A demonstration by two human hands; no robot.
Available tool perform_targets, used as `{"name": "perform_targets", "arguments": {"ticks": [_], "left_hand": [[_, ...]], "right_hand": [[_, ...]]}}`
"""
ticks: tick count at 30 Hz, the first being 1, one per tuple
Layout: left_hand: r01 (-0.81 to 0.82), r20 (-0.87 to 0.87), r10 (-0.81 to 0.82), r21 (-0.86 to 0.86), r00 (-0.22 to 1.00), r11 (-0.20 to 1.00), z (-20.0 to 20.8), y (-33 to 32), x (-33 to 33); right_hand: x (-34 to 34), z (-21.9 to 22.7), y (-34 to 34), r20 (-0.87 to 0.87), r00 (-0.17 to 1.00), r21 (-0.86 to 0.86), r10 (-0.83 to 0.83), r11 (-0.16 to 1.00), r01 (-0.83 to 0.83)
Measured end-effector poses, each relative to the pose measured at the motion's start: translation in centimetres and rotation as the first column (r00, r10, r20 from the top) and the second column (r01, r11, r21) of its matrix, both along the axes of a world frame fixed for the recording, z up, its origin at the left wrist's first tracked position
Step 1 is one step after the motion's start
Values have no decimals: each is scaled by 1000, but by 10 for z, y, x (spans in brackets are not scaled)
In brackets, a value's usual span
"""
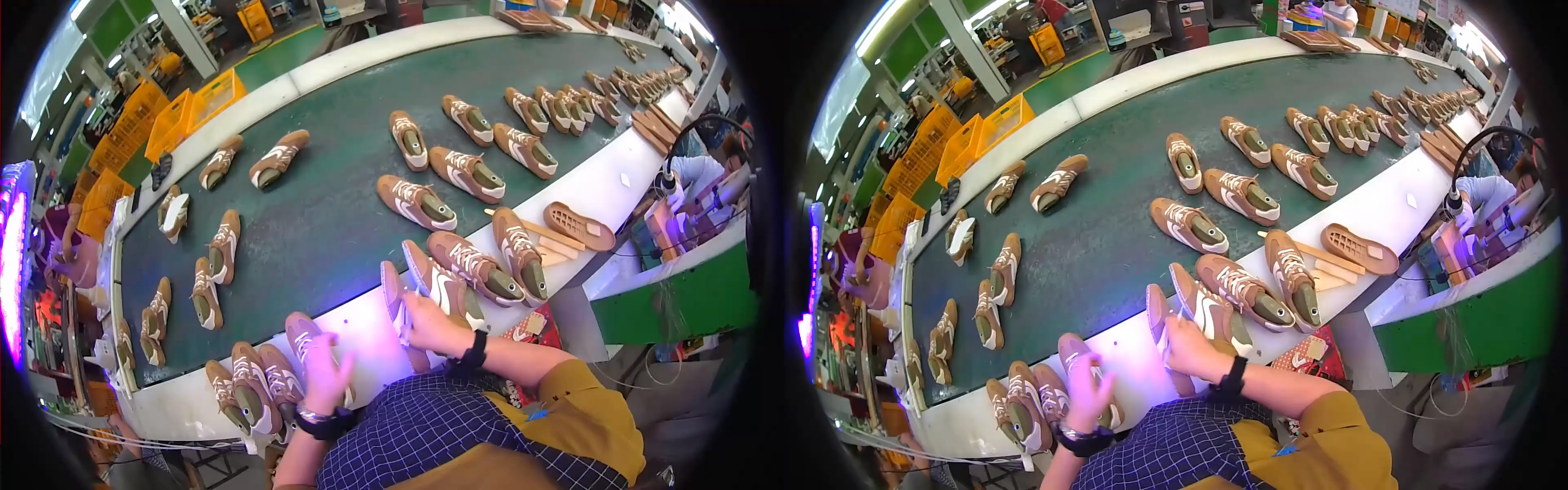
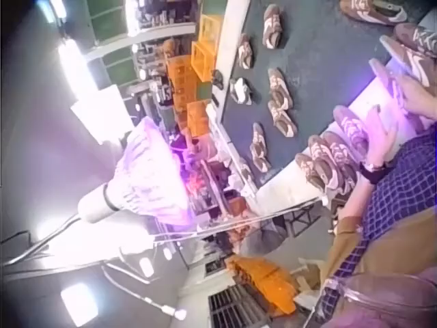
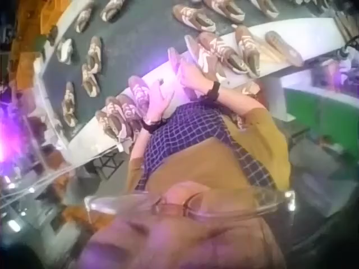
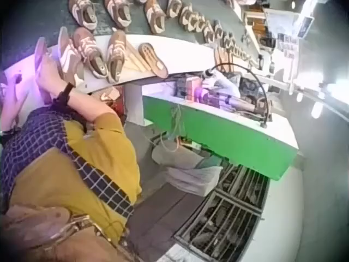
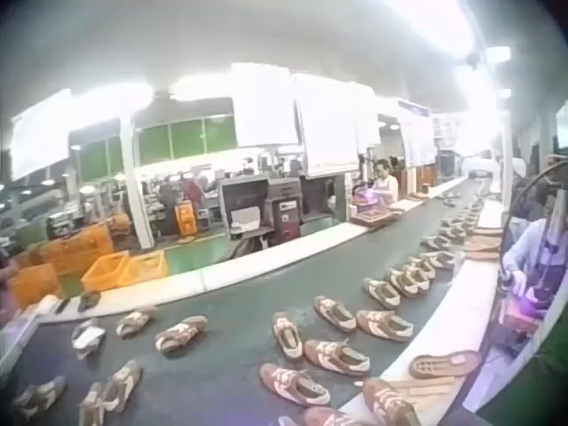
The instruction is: The recorder is inspecting manufactured shoes on an assembly line conveyor belt, checking pairs for quality and placing them back.
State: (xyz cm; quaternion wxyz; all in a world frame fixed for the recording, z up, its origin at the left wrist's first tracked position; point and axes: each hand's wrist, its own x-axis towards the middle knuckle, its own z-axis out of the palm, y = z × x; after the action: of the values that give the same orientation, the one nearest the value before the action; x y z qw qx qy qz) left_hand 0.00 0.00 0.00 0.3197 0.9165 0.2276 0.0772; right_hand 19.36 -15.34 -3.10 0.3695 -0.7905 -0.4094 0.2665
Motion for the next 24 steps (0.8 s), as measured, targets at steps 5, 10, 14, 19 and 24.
{"name": "perform_targets", "arguments": {"ticks": [5, 10, 14, 19, 24], "left_hand": [[170, 124, -158, -97, 980, 981, -23, -24, 26], [58, -73, -67, -118, 995, 991, -38, -6, 19], [-13, -111, -2, -138, 994, 990, -53, 5, 21], [-174, 0, 234, -665, 972, 726, -62, 28, 26], [-134, 124, 179, -302, 976, 944, -66, 51, 24]], "right_hand": [[-28, -1, 44, -113, 987, 123, -110, 985, 124], [-24, 5, 41, -39, 999, 376, -36, 926, 48], [-16, -9, 4, 22, 997, -18, 67, 998, -67], [-40, -21, 1, 77, 997, 44, -5, 999, 1], [-43, -16, 19, -271, 936, 182, 226, 967, -181]]}}
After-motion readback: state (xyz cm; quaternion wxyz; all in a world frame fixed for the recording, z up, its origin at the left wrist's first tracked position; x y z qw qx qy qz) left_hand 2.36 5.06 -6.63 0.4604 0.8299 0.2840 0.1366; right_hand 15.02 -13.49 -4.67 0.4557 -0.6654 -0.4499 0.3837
